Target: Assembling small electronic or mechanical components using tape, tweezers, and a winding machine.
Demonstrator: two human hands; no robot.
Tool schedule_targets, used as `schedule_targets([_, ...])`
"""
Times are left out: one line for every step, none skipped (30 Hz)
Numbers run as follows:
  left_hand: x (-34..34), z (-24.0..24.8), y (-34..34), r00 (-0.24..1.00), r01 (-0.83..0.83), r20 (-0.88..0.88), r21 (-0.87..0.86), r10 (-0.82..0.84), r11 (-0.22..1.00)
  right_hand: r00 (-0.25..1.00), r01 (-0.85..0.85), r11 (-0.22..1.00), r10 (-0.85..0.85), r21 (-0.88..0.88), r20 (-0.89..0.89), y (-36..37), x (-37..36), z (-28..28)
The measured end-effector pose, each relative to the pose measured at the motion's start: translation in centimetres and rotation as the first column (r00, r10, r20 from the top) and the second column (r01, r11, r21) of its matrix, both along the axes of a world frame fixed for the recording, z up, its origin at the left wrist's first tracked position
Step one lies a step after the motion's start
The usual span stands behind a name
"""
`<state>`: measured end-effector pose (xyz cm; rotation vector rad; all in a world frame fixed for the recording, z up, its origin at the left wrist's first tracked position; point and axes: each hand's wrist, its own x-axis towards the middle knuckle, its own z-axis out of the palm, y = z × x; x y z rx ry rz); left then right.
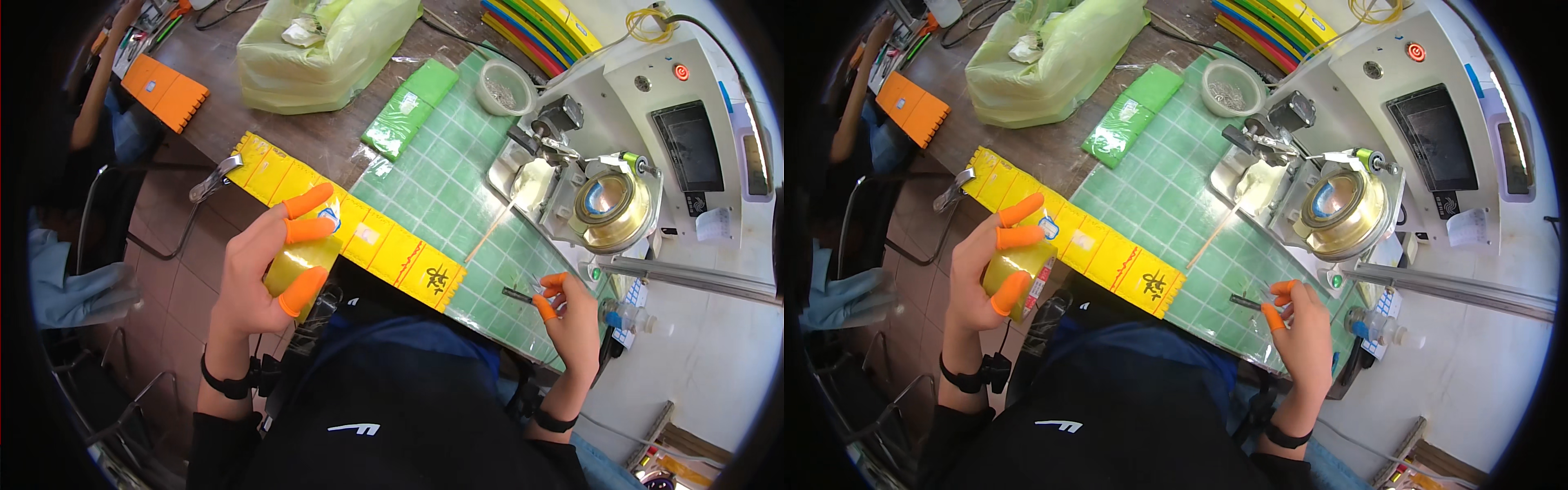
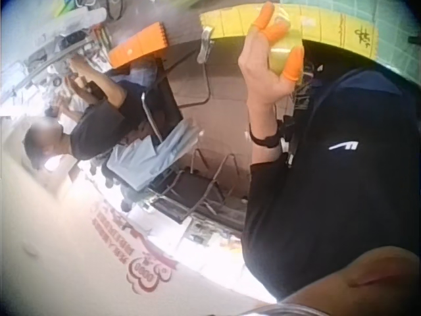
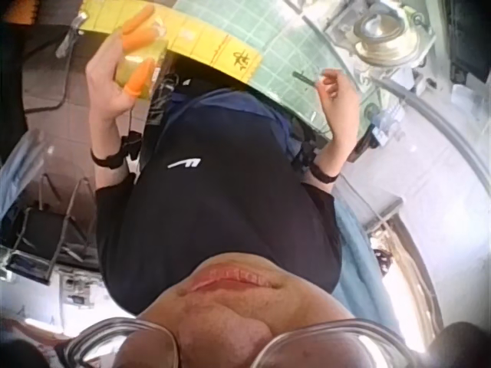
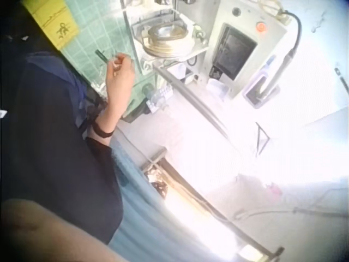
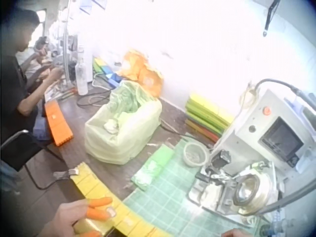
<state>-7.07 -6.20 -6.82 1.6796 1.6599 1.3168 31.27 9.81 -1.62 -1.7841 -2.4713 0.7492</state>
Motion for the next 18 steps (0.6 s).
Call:
schedule_targets([0.3, 0.1, -0.2, 1.000, 0.021, 0.017, 0.022, -0.021, 1.000, 1.000, -0.005, 1.000, 0.005, 0.004, -0.005, -0.2, -0.8, 0.4])
schedule_targets([0.6, 0.3, -0.5, 0.999, 0.042, 0.032, 0.045, -0.044, 0.998, 0.990, -0.067, 0.998, 0.068, 0.009, -0.126, -0.5, -1.8, 0.8])
schedule_targets([1.2, 0.7, -0.8, 0.999, 0.041, 0.033, 0.053, -0.043, 0.998, 0.963, -0.127, 0.992, 0.129, 0.025, -0.238, -0.8, -2.9, 1.0])
schedule_targets([2.1, 1.7, -1.3, 0.992, 0.079, 0.092, 0.056, -0.084, 0.995, 0.962, -0.128, 0.991, 0.131, 0.030, -0.241, -1.2, -4.1, 1.0])
schedule_targets([3.2, 2.5, -1.7, 0.981, 0.117, 0.150, 0.061, -0.125, 0.991, 0.885, -0.191, 0.981, 0.158, -0.032, -0.437, -1.7, -5.5, 0.8])
schedule_targets([4.6, 2.2, -2.4, 0.984, 0.084, 0.147, 0.123, -0.102, 0.989, 0.766, -0.279, 0.957, 0.170, -0.081, -0.620, -2.3, -6.9, 0.7])
schedule_targets([5.5, 2.8, -2.5, 0.979, 0.153, 0.109, 0.148, -0.169, 0.977, 0.766, -0.277, 0.958, 0.172, -0.077, -0.620, -3.0, -8.0, 0.9])
schedule_targets([6.6, 2.9, -2.7, 0.974, 0.187, 0.096, 0.170, -0.205, 0.968, 0.673, -0.355, 0.920, 0.126, -0.168, -0.729, -3.7, -9.0, 1.2])
schedule_targets([7.6, 3.0, -2.9, 0.968, 0.220, 0.080, 0.191, -0.239, 0.957, 0.569, -0.442, 0.864, 0.063, -0.241, -0.820, -4.1, -9.5, 1.3])
schedule_targets([8.2, 3.0, -3.0, 0.968, 0.220, 0.076, 0.194, -0.238, 0.956, 0.567, -0.443, 0.865, 0.066, -0.236, -0.821, -4.4, -9.5, 1.1])
schedule_targets([8.7, 2.9, -3.2, 0.967, 0.241, 0.041, 0.178, -0.252, 0.954, 0.568, -0.459, 0.872, 0.141, -0.169, -0.811, -4.6, -9.3, 0.8])
schedule_targets([9.2, 2.8, -3.4, 0.965, 0.260, 0.005, 0.161, -0.264, 0.952, 0.566, -0.477, 0.873, 0.216, -0.101, -0.796, -4.8, -9.1, 0.5])
schedule_targets([9.6, 2.7, -3.4, 0.965, 0.259, 0.001, 0.165, -0.263, 0.952, 0.563, -0.478, 0.873, 0.222, -0.095, -0.796, -5.1, -8.7, 0.2])
schedule_targets([9.9, 2.4, -3.4, 0.962, 0.269, -0.011, 0.198, -0.272, 0.943, 0.552, -0.451, 0.873, 0.107, -0.189, -0.827, -5.5, -8.3, -0.1])
schedule_targets([10.4, 2.3, -3.5, 0.960, 0.278, -0.024, 0.230, -0.280, 0.933, 0.535, -0.427, 0.859, -0.011, -0.281, -0.845, -5.9, -7.8, -0.4])
schedule_targets([10.9, 2.0, -3.7, 0.960, 0.278, -0.029, 0.235, -0.279, 0.931, 0.532, -0.429, 0.860, -0.005, -0.275, -0.847, -6.3, -7.5, -0.6])
schedule_targets([11.4, 1.8, -3.8, 0.962, 0.273, -0.068, 0.308, -0.265, 0.911, 0.438, -0.410, 0.857, -0.116, -0.312, -0.892, -6.9, -7.3, -0.8])
schedule_targets([11.8, 1.4, -3.9, 0.963, 0.269, -0.104, 0.381, -0.249, 0.884, 0.335, -0.395, 0.849, -0.222, -0.351, -0.916, -7.3, -7.1, -1.0])
